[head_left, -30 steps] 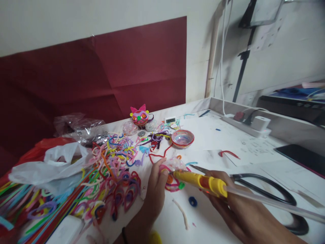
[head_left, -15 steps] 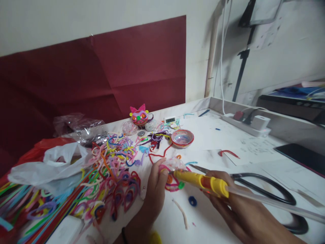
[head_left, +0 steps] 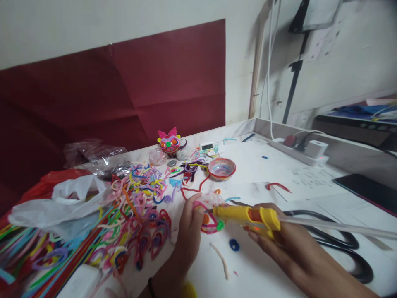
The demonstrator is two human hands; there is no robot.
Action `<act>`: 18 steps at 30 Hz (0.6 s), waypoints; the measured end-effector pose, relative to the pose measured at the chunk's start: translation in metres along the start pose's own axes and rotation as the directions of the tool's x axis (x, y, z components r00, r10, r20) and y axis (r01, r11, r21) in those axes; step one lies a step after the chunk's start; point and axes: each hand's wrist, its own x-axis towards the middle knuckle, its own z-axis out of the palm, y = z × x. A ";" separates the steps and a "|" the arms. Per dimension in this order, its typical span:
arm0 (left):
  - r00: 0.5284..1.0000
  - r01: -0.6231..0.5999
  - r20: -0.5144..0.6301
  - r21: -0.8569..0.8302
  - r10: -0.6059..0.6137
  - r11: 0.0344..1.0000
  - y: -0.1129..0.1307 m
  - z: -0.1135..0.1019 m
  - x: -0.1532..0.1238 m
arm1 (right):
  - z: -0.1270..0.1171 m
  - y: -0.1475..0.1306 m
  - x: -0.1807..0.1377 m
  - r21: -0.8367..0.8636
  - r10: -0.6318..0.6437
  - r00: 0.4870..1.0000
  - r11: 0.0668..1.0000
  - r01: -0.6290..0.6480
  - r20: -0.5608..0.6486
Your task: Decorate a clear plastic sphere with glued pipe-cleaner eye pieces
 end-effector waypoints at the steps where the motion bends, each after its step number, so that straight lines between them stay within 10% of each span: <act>1: 1.000 -0.003 -0.005 0.005 0.003 1.000 0.000 0.000 0.000 | 0.000 0.000 0.001 0.023 0.024 1.000 0.999 -0.024 -0.002; 18: 1.000 0.000 -0.014 0.023 0.000 1.000 -0.002 -0.001 0.001 | -0.016 0.004 0.014 0.404 0.527 0.796 0.686 -0.605 0.298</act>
